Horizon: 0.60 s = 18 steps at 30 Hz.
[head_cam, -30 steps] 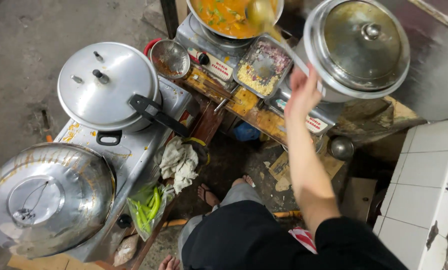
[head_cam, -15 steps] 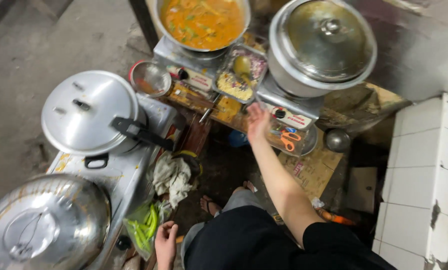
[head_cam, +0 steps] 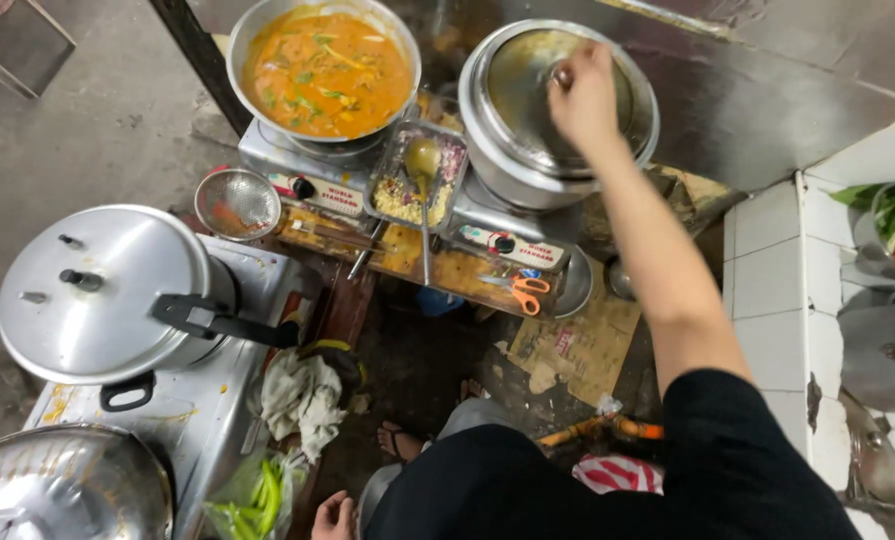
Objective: Preparing and cooking soup by coating meat in flour and adding it to a simmering pot
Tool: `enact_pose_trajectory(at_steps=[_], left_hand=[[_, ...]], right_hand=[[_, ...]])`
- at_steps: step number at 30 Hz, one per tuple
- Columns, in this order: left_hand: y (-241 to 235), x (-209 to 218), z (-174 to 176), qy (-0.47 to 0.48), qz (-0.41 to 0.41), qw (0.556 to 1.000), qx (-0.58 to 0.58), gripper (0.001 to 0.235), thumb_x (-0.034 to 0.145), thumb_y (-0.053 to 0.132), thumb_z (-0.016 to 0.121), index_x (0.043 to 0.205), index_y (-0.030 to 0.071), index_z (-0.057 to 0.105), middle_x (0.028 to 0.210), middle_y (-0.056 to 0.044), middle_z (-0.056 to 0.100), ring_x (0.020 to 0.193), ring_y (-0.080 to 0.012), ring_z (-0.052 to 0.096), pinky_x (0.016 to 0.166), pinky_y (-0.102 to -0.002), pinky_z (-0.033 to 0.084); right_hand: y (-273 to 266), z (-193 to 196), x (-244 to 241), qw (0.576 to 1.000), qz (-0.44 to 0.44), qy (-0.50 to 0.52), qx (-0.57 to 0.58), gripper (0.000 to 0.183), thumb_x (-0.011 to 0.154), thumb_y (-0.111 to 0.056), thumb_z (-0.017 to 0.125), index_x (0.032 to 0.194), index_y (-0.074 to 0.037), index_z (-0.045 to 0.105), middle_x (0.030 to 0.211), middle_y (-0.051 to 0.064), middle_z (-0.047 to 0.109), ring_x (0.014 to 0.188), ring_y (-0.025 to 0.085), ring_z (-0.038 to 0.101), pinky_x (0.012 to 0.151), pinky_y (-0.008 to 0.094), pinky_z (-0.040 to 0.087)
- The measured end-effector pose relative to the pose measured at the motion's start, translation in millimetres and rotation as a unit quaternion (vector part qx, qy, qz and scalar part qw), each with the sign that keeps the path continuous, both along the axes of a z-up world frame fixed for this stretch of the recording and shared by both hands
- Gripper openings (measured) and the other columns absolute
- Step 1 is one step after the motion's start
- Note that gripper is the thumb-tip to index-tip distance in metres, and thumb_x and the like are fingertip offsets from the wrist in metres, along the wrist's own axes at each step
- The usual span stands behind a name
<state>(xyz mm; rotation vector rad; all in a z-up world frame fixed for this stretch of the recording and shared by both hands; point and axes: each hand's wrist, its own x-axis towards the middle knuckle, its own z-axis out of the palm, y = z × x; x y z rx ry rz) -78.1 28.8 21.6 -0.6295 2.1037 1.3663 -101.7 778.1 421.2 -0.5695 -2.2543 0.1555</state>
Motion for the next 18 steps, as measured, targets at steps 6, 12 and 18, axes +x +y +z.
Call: enact_pose_trajectory(at_steps=[6,12,18], left_hand=[[11.0,8.3,13.8,-0.011,-0.012,0.999,-0.042,0.03,0.098,0.014,0.073,0.124,-0.001,0.072,0.102,-0.021,0.073,0.091,-0.028,0.069,0.09,-0.039,0.061],[18.8,32.3,-7.0,0.046,-0.067,0.991,-0.109,0.028,0.089,0.021,0.078,0.113,0.006,0.08,0.092,-0.01,0.078,0.082,-0.0201,0.067,0.08,-0.032,0.053],[51.5,11.1,-15.8,-0.019,-0.061,0.998,0.026,0.028,0.099,0.012,0.071,0.123,-0.002,0.068,0.102,-0.02,0.071,0.08,-0.0292,0.069,0.075,-0.036,0.057]], right_hand=[[78.0,-3.5,-9.8,0.935,-0.177,-0.253,-0.173,0.039,0.083,-0.039,0.074,0.106,-0.009,0.077,0.126,0.025,0.046,0.09,0.042,0.067,0.103,0.034,0.048],[77.7,9.9,-13.2,0.925,-0.18,-0.285,-0.173,0.07,0.07,-0.064,0.084,0.091,0.002,0.077,0.129,0.026,0.039,0.087,0.043,0.069,0.102,0.034,0.049],[65.6,29.9,44.8,0.975,-0.11,-0.14,-0.135,0.029,0.068,-0.043,0.08,0.075,-0.017,0.07,0.065,0.004,0.065,0.058,0.022,0.06,0.048,0.042,0.042]])
